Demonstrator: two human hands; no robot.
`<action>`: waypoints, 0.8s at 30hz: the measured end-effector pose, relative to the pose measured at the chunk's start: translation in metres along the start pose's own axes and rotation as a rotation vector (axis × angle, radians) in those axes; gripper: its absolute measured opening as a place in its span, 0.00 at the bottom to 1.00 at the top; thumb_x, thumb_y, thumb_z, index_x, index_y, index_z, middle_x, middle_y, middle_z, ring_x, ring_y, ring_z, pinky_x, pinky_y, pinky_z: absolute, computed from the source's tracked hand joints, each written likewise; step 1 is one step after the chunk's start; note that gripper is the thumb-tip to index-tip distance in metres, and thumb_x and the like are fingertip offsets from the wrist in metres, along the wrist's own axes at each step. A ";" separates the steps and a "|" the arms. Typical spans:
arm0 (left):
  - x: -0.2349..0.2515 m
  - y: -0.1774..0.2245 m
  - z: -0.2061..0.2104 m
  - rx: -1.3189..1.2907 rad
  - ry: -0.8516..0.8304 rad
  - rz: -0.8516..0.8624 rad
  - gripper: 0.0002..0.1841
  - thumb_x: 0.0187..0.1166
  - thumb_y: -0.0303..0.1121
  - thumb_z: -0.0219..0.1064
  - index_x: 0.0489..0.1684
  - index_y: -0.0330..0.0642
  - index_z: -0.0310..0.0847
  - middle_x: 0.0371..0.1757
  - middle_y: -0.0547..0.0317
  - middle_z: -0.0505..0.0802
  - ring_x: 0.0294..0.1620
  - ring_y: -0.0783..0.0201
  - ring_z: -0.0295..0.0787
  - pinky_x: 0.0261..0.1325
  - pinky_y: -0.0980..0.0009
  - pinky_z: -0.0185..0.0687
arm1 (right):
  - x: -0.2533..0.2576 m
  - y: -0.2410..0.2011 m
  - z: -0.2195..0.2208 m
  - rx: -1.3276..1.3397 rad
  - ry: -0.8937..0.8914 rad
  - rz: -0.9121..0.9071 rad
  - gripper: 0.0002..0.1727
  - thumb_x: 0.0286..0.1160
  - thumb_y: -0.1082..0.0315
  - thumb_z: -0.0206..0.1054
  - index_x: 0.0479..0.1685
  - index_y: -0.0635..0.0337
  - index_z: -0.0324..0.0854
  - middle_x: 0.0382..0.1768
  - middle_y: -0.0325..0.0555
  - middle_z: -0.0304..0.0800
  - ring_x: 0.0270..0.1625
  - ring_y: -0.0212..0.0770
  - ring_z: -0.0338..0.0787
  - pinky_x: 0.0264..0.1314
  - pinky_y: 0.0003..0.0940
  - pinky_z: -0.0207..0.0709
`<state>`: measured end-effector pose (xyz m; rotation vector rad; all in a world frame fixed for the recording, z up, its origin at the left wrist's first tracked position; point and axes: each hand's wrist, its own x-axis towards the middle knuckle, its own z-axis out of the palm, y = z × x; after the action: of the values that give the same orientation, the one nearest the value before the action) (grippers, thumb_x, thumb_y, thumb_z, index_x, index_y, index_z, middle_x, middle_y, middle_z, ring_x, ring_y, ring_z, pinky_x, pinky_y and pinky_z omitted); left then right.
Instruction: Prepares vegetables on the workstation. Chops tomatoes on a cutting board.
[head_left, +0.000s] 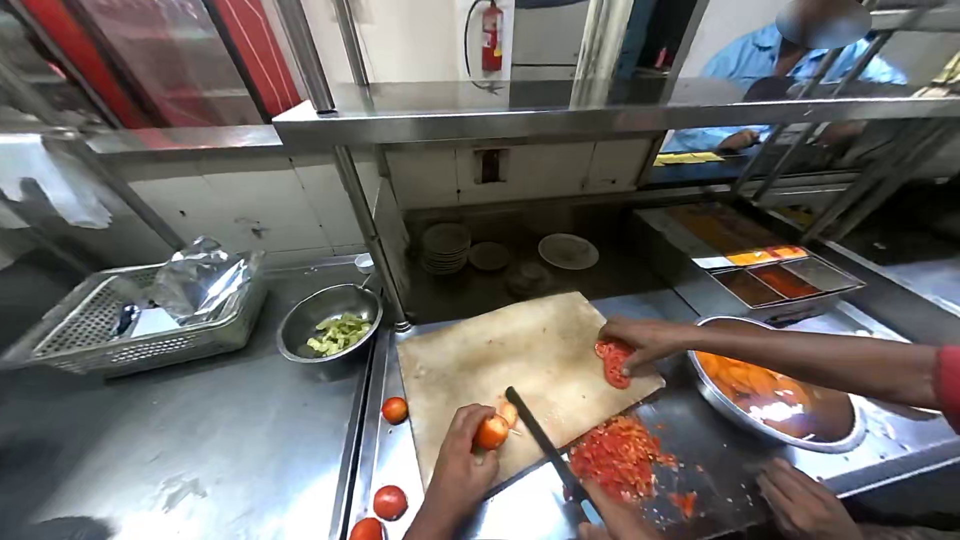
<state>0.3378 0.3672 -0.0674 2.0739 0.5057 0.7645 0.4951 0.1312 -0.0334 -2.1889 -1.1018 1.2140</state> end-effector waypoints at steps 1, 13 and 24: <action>-0.002 -0.001 -0.003 -0.027 0.027 -0.009 0.28 0.59 0.26 0.73 0.65 0.34 0.83 0.67 0.42 0.87 0.68 0.56 0.85 0.70 0.62 0.83 | 0.002 -0.010 0.004 -0.035 -0.013 -0.020 0.29 0.89 0.56 0.58 0.83 0.62 0.66 0.47 0.68 0.90 0.47 0.66 0.92 0.52 0.67 0.82; -0.039 -0.002 -0.063 -0.204 0.092 -0.041 0.36 0.63 0.28 0.76 0.72 0.18 0.68 0.68 0.31 0.82 0.68 0.58 0.84 0.69 0.65 0.85 | 0.033 -0.077 0.039 -0.064 -0.124 -0.135 0.23 0.90 0.57 0.57 0.80 0.53 0.68 0.41 0.63 0.89 0.44 0.64 0.91 0.48 0.67 0.81; -0.004 -0.010 0.010 0.193 -0.035 0.139 0.22 0.69 0.36 0.72 0.63 0.39 0.87 0.65 0.48 0.92 0.69 0.49 0.87 0.75 0.51 0.80 | 0.006 -0.004 -0.004 -0.086 -0.009 0.066 0.28 0.90 0.55 0.55 0.87 0.50 0.63 0.50 0.65 0.90 0.53 0.65 0.91 0.57 0.66 0.81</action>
<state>0.3407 0.3648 -0.0819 2.3169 0.4336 0.7834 0.4981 0.1387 -0.0318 -2.3036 -1.1128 1.2258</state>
